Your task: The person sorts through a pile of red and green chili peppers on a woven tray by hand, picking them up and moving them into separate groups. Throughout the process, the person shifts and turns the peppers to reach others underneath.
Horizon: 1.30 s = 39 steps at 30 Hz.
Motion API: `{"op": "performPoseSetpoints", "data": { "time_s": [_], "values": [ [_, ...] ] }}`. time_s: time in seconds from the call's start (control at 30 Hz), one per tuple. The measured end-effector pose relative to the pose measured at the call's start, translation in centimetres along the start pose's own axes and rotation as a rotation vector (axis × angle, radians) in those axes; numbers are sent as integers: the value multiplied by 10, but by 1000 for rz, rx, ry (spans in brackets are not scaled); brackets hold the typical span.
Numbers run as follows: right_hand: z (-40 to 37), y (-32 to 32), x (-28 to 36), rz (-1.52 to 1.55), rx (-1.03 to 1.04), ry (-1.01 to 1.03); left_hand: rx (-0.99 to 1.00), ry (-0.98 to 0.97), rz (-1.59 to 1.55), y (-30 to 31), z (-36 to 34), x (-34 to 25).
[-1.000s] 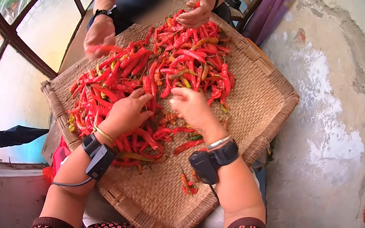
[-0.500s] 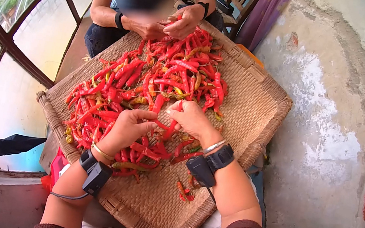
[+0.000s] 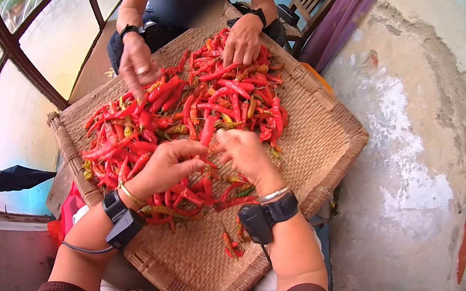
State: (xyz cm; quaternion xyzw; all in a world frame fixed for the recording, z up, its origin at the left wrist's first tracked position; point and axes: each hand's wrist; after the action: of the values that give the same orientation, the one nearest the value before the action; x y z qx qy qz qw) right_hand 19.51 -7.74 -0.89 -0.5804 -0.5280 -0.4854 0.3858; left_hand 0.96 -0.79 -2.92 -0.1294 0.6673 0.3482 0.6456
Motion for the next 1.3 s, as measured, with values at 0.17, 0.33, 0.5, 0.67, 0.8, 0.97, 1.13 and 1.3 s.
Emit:
{"op": "performPoseSetpoints", "data": {
  "time_s": [0.17, 0.33, 0.5, 0.67, 0.8, 0.97, 1.13, 1.3],
  "values": [
    [-2, -12, -5, -68, 64, 87, 155, -203, 257, -8, -7, -6],
    [0, 29, 2, -138, -151, 46, 287, -9, 805, 2, -19, -11],
    [8, 30, 2, 267, -521, 277, 359, 42, 987, -2, -23, -4],
    [15, 4, -34, -895, -19, 610, 554, -1, 1041, -2, -25, -2],
    [21, -26, -57, -1107, 23, 658, 518, -50, 1053, -1, -24, 1],
    [17, -9, -45, -1184, 50, 570, 402, -84, 753, 3, -14, -8],
    [9, 25, -4, -396, -79, 263, 240, -174, 330, 7, -4, -14],
    [1, 24, 16, 110, -537, 383, 92, -9, 142, 9, -2, -18]
  ]
}}
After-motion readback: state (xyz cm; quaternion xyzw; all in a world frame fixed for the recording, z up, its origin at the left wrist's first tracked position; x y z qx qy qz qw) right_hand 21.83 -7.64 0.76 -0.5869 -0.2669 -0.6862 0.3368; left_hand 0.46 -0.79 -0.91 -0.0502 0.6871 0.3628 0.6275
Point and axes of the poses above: each hand's wrist, its own z-axis towards the middle knuckle, its own y-axis out of the back of the hand, x = y × z, and after that the axes turned 8 degrees about y, right-handed
